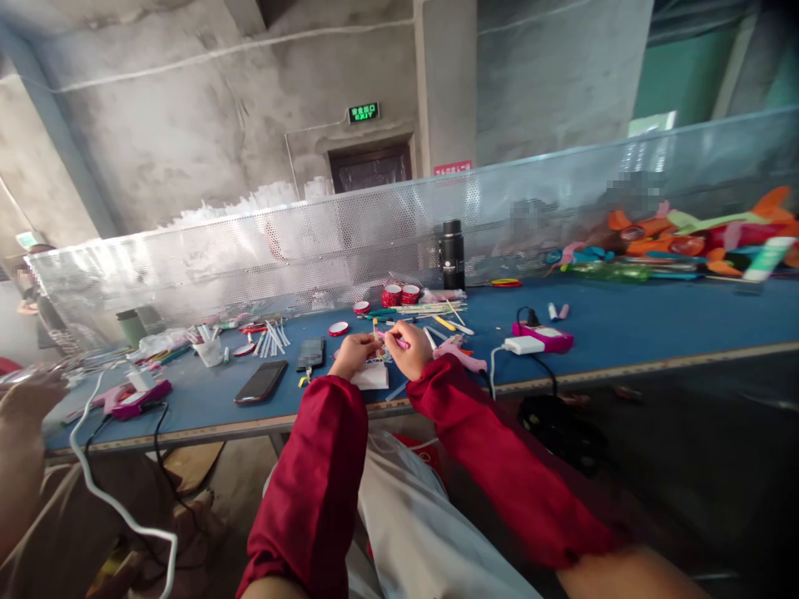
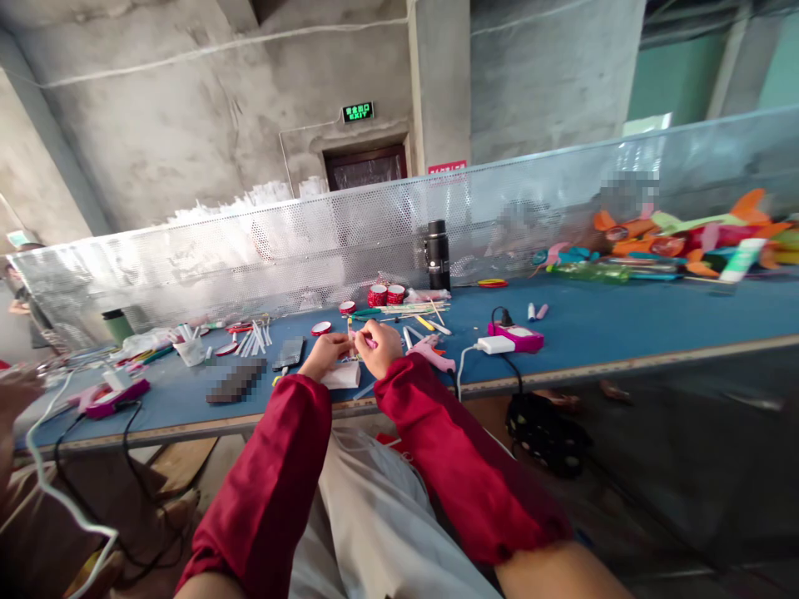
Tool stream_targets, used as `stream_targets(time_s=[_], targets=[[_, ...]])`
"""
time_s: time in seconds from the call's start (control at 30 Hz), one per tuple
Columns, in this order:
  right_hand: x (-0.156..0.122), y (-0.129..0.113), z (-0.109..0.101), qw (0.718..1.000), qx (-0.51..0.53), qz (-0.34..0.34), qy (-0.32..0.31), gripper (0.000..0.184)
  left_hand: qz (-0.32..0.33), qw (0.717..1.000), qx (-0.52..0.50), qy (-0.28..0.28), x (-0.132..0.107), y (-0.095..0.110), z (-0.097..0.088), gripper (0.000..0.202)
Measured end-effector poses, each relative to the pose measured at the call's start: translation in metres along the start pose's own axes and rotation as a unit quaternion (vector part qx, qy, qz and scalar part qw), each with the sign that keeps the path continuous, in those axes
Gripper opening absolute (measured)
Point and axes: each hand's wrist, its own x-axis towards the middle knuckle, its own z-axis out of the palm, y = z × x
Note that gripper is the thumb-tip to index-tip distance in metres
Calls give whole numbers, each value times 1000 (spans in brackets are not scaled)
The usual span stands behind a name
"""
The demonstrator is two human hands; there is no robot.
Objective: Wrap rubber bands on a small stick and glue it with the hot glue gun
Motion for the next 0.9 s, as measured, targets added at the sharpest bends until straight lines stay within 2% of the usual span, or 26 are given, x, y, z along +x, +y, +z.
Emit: stream_targets(time_s=[0.33,0.53,0.9], targets=[[0,-1,0,1000,-4,6,6,22,2,1000,-7,1,2,-4,-1,53],[0,-1,0,1000,0,1,2,21,10,1000,-9,-17,4,-7,-3,56],[0,0,0,1000,3,-8,15,21,13,1000,24,-2,8,-15,-4,52]])
